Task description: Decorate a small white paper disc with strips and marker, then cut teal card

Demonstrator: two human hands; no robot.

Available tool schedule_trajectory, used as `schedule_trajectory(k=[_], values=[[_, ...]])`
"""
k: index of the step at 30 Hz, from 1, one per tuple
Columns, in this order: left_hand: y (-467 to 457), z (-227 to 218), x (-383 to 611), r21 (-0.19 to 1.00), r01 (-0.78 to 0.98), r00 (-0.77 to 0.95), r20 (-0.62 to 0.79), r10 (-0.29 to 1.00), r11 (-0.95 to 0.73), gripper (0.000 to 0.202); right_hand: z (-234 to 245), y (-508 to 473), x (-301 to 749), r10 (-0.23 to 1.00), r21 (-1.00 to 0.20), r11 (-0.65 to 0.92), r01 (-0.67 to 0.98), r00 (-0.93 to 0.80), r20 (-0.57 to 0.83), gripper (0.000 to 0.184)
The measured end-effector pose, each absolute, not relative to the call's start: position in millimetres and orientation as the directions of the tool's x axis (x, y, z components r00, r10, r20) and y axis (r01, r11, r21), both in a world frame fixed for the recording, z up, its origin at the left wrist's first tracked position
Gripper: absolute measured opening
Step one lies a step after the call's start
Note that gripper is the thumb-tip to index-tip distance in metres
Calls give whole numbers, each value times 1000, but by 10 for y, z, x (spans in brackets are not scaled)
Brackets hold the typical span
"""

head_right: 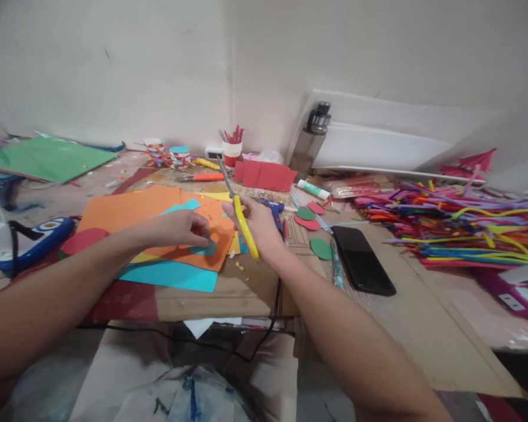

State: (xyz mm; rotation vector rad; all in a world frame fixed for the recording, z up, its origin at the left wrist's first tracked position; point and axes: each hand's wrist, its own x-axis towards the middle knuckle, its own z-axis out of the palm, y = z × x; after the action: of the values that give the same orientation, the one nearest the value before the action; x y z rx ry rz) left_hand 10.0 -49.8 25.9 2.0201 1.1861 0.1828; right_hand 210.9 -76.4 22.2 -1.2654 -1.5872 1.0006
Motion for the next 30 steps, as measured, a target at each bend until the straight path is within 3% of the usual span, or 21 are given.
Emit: schedule_trajectory(k=[6, 13, 18, 21, 24, 30], values=[[-432, 404, -64, 601, 733, 550, -246, 798, -319, 25, 187, -745, 2122, 978, -931, 199, 307, -127, 167, 39], [-280, 359, 75, 613, 730, 418, -50, 907, -303, 28, 199, -715, 2128, 987, -960, 157, 230, -76, 143, 43], [-24, 276, 381, 522, 787, 387, -4, 922, -328, 19, 199, -700, 2151, 983, -963, 182, 200, -56, 174, 42], [126, 191, 523, 483, 828, 356, -61, 933, -284, 13, 194, -682, 2176, 978, -954, 209, 216, -53, 202, 40], [223, 86, 611, 531, 829, 317, -189, 930, -175, 12, 188, -659, 2197, 974, -950, 226, 215, -53, 220, 39], [277, 18, 629, 589, 799, 331, -262, 906, -121, 20, 171, -638, 2201, 969, -942, 246, 228, -86, 232, 38]])
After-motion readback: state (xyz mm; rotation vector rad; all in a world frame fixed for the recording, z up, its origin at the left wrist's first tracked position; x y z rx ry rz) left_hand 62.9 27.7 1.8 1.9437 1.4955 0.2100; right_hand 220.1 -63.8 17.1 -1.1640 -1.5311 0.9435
